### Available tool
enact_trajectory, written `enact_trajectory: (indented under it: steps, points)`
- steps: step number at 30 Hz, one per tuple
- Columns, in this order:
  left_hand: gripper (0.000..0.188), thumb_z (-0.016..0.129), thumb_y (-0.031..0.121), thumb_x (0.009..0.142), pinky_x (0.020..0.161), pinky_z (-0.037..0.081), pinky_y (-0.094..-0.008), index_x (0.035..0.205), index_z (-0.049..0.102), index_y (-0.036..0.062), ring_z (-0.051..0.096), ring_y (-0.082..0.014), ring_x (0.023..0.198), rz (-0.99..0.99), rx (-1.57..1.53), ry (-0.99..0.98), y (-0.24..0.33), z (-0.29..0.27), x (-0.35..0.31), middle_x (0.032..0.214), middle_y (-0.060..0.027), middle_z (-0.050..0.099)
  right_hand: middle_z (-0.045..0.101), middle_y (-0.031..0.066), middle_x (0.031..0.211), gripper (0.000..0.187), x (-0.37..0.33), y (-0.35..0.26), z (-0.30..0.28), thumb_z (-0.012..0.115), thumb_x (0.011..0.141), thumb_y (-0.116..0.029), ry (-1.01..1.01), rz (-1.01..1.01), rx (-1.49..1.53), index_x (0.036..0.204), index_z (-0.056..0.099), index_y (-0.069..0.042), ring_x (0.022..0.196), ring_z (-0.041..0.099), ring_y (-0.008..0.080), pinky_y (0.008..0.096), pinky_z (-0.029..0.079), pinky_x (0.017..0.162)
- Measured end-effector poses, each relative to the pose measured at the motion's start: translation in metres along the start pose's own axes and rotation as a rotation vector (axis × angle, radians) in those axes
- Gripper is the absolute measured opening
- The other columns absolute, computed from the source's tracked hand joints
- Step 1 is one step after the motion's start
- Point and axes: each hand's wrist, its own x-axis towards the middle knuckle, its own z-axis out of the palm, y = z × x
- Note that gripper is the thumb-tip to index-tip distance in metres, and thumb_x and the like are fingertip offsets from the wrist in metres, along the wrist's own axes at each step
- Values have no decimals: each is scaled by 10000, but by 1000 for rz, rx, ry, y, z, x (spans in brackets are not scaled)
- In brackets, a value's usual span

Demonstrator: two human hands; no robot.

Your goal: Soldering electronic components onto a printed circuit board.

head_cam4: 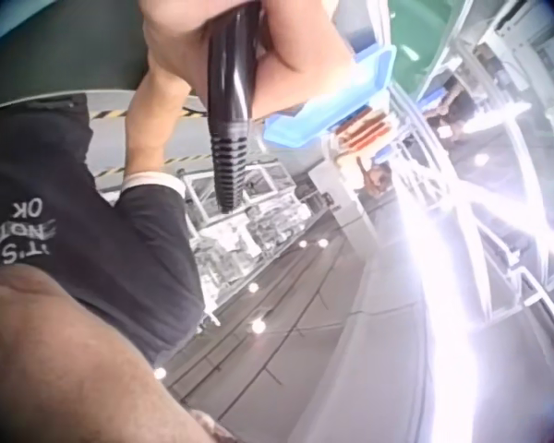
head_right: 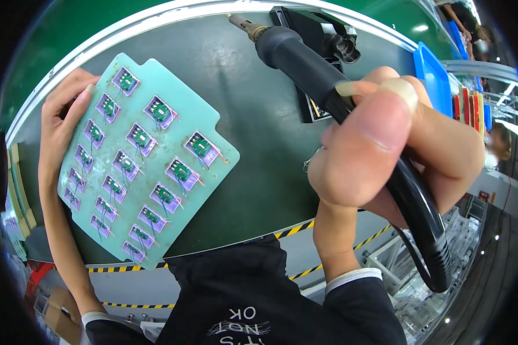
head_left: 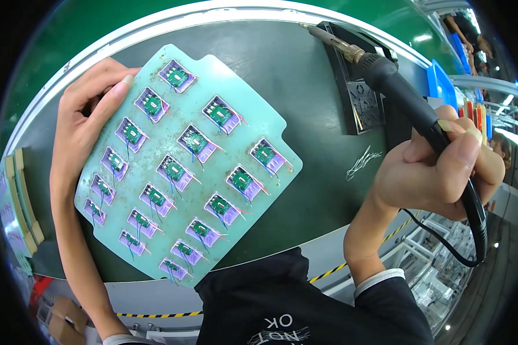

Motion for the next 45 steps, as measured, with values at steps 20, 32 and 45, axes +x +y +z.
enact_trajectory:
  steps: [20, 32, 45]
  points:
    - [199, 537, 65, 842, 595, 325, -212, 965, 637, -55, 467, -103, 699, 30, 38, 13, -12, 9, 12, 801, -53, 534, 229, -24, 420, 194, -10, -11, 8, 437, 810, -145, 59, 117, 61, 625, 454, -87, 356, 181, 66, 224, 203, 455]
    - [208, 525, 42, 842, 630, 348, -219, 988, 630, -63, 486, -124, 737, 53, 69, -1, -8, 6, 14, 830, -77, 545, 298, 2, 436, 212, -13, -8, -10, 368, 863, -197, -148, 75, -12, 738, 523, -123, 399, 237, 84, 268, 221, 470]
    - [204, 543, 82, 854, 613, 325, -219, 975, 638, -52, 455, -107, 713, 18, 34, 23, 8, 1, 8, 798, -46, 535, 326, 13, 455, 243, -6, -18, -30, 395, 865, -125, -130, 82, 9, 641, 453, -53, 392, 260, 77, 252, 236, 459]
